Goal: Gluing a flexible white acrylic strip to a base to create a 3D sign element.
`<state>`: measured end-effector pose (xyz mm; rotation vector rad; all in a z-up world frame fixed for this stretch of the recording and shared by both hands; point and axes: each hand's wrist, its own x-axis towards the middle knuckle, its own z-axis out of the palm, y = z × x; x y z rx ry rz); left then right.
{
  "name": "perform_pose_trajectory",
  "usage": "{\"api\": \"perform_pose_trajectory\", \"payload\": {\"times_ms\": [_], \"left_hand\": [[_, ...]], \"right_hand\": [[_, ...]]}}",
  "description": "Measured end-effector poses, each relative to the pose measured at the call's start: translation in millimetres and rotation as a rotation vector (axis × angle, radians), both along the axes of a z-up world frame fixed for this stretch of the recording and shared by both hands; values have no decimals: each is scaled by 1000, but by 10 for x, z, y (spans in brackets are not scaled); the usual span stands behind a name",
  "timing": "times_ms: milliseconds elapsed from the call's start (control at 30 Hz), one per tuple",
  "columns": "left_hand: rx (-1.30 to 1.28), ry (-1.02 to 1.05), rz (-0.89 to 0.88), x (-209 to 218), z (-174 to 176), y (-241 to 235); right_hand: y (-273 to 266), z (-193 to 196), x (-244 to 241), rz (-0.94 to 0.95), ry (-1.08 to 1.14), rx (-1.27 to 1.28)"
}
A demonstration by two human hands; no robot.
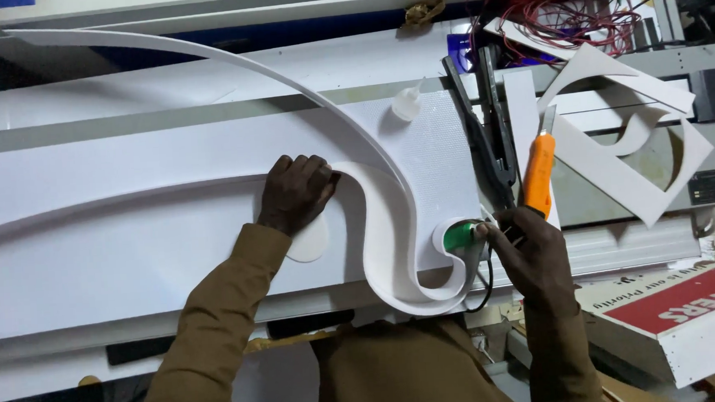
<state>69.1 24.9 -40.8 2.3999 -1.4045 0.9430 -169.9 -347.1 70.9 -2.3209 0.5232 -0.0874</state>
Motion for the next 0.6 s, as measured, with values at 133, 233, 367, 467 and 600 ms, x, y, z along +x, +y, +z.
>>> {"api": "perform_pose_trajectory", "payload": {"times_ms": [133, 233, 367, 467, 600], "left_hand": [[19, 19, -5, -33, 122, -10], [5, 37, -9, -14, 102, -11], [-13, 57, -2, -56, 145, -54], [-21, 35, -6, -32, 124, -53], [-27, 20, -16, -53, 105, -59]], "right_hand": [[205, 318, 152, 116, -270, 159], [376, 393, 331, 161, -443, 398], [742, 460, 722, 60, -539, 994], [809, 19, 1096, 113, -516, 1303], [1037, -90, 1462, 137, -459, 1310]]}}
